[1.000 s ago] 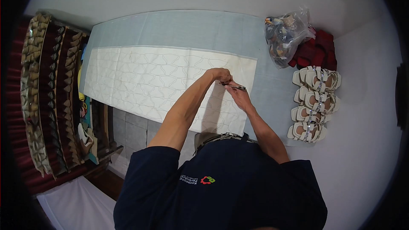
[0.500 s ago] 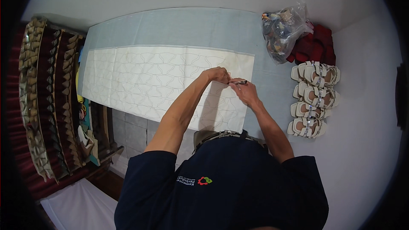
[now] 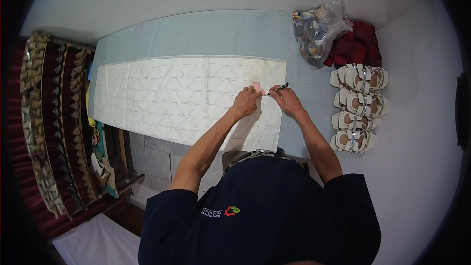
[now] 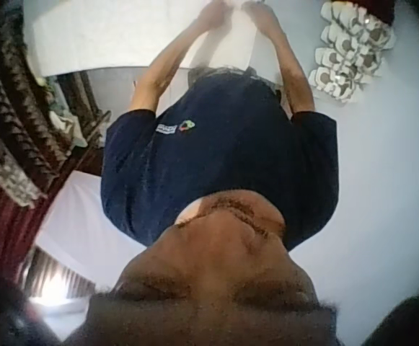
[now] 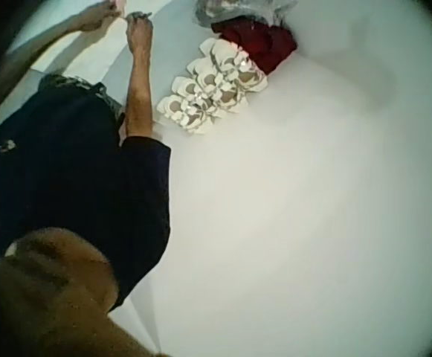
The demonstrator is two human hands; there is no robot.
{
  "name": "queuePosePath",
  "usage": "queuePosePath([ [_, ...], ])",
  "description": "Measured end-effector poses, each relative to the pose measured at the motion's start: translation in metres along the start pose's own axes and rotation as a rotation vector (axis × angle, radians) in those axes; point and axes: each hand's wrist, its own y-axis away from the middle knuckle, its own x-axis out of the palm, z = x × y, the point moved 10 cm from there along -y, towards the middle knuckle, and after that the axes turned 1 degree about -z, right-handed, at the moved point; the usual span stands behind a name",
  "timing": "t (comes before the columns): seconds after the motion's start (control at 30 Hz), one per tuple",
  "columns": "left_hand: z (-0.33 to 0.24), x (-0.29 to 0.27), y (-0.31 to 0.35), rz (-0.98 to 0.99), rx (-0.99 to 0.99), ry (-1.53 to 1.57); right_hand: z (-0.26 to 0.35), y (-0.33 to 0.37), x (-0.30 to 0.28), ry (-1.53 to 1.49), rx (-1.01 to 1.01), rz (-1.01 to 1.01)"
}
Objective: The person traces a pattern onto a large piece of white fabric using a pink template and a pen. They then use yellow-handled scissors to cut the fabric along the traced lines, separating it into two pieces.
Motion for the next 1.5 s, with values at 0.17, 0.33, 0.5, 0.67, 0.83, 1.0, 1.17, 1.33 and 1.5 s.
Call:
queuePosePath([
  [0.17,-0.022,-0.005,0.035,-0.302,-0.026,-0.045,-0.010,-0.001,-0.004,-0.110,0.070,-0.058],
  [0.33,-0.022,0.033,0.063,-0.314,-0.240,0.060,-0.020,0.003,0.003,0.031,0.125,-0.272],
  [0.5,-0.015,0.033,0.057,-0.270,-0.287,0.086,-0.017,-0.002,0.022,0.306,0.091,-0.299],
  [0.67,0.006,0.019,0.029,-0.287,-0.247,0.079,-0.033,-0.034,0.011,0.329,0.205,-0.332],
  [0.83,0.022,0.012,0.015,-0.247,-0.242,0.118,-0.042,-0.054,0.000,0.282,0.337,-0.284],
  [1.0,0.021,0.013,0.015,-0.237,-0.245,0.127,-0.045,-0.053,-0.002,0.262,0.342,-0.287],
  [1.17,0.018,0.008,0.017,-0.262,-0.236,0.118,-0.044,-0.053,-0.001,0.277,0.346,-0.277],
  [1.33,0.019,0.008,0.018,-0.261,-0.235,0.122,-0.045,-0.054,0.000,0.279,0.339,-0.275],
  [1.5,0.020,0.008,0.017,-0.259,-0.236,0.086,-0.046,-0.054,0.000,0.272,0.352,-0.261],
])
